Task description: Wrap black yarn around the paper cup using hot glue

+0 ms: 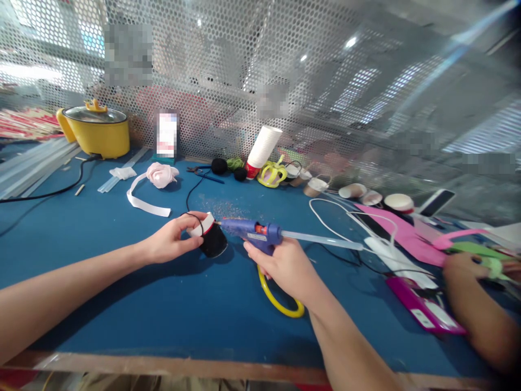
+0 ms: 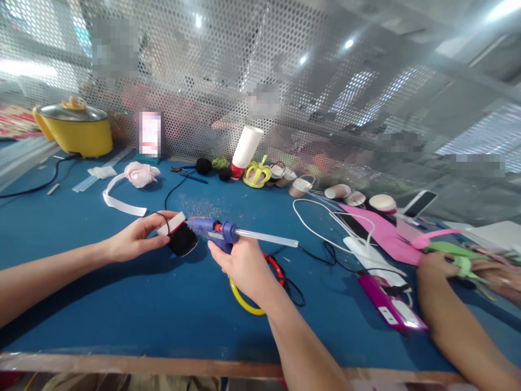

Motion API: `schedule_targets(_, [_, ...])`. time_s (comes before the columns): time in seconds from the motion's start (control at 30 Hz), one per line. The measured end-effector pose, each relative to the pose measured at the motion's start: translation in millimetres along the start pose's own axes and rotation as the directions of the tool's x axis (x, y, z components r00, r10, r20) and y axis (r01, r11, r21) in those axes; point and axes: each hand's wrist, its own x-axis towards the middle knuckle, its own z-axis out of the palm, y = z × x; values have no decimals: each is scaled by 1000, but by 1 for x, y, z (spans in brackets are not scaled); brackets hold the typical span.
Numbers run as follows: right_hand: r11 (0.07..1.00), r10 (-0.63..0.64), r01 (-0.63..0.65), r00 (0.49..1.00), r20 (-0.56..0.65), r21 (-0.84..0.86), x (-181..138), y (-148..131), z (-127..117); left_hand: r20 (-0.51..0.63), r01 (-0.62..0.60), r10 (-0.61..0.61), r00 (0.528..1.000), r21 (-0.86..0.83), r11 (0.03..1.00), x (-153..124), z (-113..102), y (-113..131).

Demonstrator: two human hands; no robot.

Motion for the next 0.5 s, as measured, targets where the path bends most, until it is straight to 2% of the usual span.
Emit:
schedule_targets(0.2, [1000, -9, 9, 1000, -2, -11, -3, -3, 0, 1, -10, 10, 1000, 3, 1000, 0, 0, 2])
schedule_targets(0.5, [988, -120, 118, 993, -15, -101, -10, -8, 1, -12, -16, 16, 1000, 9, 1000, 0, 1, 2])
